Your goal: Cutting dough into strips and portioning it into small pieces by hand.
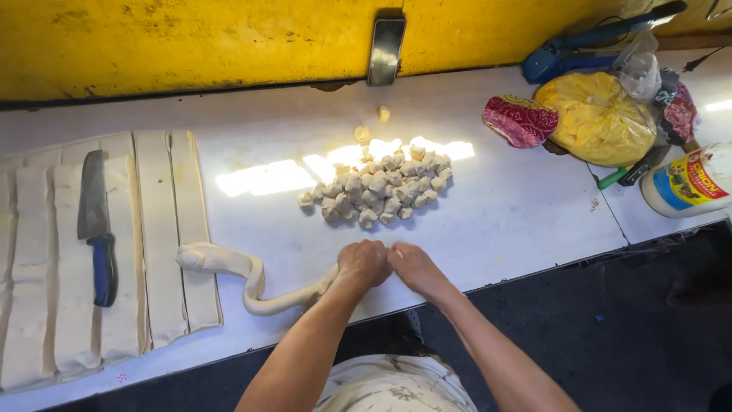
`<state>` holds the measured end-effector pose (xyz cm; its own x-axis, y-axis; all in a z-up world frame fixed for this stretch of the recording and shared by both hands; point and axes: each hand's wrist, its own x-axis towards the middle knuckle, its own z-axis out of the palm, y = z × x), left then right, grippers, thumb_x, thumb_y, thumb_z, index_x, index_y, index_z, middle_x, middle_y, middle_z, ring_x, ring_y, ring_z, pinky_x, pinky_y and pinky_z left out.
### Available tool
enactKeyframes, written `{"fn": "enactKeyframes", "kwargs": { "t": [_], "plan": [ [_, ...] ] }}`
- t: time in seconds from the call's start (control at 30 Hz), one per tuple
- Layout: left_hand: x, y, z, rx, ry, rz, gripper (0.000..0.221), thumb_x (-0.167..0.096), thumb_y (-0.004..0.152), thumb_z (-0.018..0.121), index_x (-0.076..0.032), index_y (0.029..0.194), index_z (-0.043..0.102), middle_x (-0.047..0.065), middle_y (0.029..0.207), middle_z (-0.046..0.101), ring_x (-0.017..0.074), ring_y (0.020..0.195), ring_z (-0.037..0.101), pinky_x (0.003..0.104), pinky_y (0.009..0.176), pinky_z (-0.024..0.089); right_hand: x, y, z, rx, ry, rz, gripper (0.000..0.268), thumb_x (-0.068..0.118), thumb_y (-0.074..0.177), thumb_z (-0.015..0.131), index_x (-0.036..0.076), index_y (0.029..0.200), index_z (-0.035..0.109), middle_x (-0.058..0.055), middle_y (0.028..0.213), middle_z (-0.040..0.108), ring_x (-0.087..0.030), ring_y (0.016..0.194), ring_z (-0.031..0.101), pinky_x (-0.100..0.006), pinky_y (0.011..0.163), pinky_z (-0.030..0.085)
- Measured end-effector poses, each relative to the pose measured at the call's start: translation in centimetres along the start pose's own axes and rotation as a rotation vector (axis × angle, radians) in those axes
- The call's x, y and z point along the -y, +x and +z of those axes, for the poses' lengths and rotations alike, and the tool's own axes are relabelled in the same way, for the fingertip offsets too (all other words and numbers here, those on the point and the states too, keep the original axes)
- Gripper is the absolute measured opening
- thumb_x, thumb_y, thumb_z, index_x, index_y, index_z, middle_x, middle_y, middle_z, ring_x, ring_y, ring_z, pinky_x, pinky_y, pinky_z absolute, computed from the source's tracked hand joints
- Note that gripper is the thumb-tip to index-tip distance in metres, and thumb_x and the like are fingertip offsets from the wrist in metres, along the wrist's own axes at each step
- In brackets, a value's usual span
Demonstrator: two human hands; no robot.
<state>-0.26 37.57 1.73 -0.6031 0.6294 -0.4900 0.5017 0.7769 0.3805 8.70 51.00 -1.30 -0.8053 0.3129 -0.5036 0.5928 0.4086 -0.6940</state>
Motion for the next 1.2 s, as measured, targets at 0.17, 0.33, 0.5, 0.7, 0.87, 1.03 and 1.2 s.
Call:
{"fn": "enactKeyframes", "kwargs": {
  "t": [0.17,0.33,0.5,0.7,0.87,1.03,1.2],
  "plan": [
    [1.2,2.2,-0.6,0.051,-0.175,-0.215,0.057,-0.052,0.09,0.061,-0.012,0.129,0.05,0.016,0.113,0.074,0.0384,0.112,0.07,0.051,0.09,0.055,16.8,-18.4,-4.3,0.319,0.131,-0.475,0.014,0.009,0.096,0.065,0.005,0.107,0.071,-0.024,0.093,0.065,-0.039,0.086,0.064,-0.043,0.076,0.056],
    [1.7,-4.7,-0.3,-0.015,-0.303,0.073,0.07,-0.018,0.086,0.08,0.005,0.136,0.037,0.028,0.119,0.058,0.0528,0.114,0.064,0.06,0.094,0.056,12.8,-6.9,-6.8,-0.644,0.153,-0.737,0.026,0.004,0.084,0.078,0.004,0.088,0.052,-0.018,0.095,0.058,-0.044,0.101,0.067,-0.041,0.083,0.057],
    [3.5,-5.3,0.6,-0.308,-0.297,0.076,0.023,-0.017,0.086,0.078,-0.007,0.099,0.061,0.009,0.094,0.061,0.0318,0.098,0.069,0.045,0.082,0.06,9.7,-4.1,0.2,-0.223,-0.094,-0.145,0.074,0.061,0.107,0.031,0.0,0.135,0.059,-0.033,0.128,0.063,-0.052,0.122,0.057,-0.062,0.098,0.044],
    [4.2,-4.7,3.5,-0.372,-0.28,0.097,0.023,-0.019,0.077,0.067,-0.009,0.095,0.057,0.011,0.088,0.061,0.036,0.092,0.068,0.048,0.079,0.057,4.3,0.0,5.0,-0.072,-0.13,-0.053,0.053,0.052,0.108,0.033,0.015,0.076,0.055,-0.005,0.058,0.068,-0.026,0.068,0.072,-0.037,0.053,0.051],
    [3.0,0.7,2.5,-0.155,-0.266,0.001,0.027,-0.036,0.083,0.057,-0.013,0.087,0.07,0.01,0.083,0.073,0.0319,0.088,0.075,0.046,0.073,0.06,5.0,1.3,2.2,-0.164,-0.341,-0.065,0.047,0.05,0.106,0.038,0.014,0.084,0.06,-0.013,0.074,0.072,-0.036,0.081,0.073,-0.043,0.06,0.056],
    [5.2,3.9,3.6,-0.268,0.073,-0.078,0.027,-0.019,0.088,0.049,-0.008,0.095,0.072,0.015,0.085,0.075,0.0376,0.082,0.077,0.054,0.067,0.06,11.3,-9.7,1.1,0.187,-0.265,-0.222,0.033,0.008,0.1,0.042,-0.011,0.095,0.068,-0.044,0.081,0.064,-0.065,0.084,0.059,-0.061,0.067,0.052],
    [2.0,-6.7,-5.4,-0.097,-0.214,0.101,0.054,-0.036,0.086,0.067,-0.013,0.131,0.048,0.016,0.12,0.067,0.0399,0.114,0.067,0.054,0.096,0.054,13.4,-4.1,1.4,-0.594,-0.254,-1.015,0.008,0.005,0.088,0.066,0.003,0.096,0.065,-0.014,0.086,0.058,-0.035,0.083,0.063,-0.043,0.067,0.053]
  ]
}}
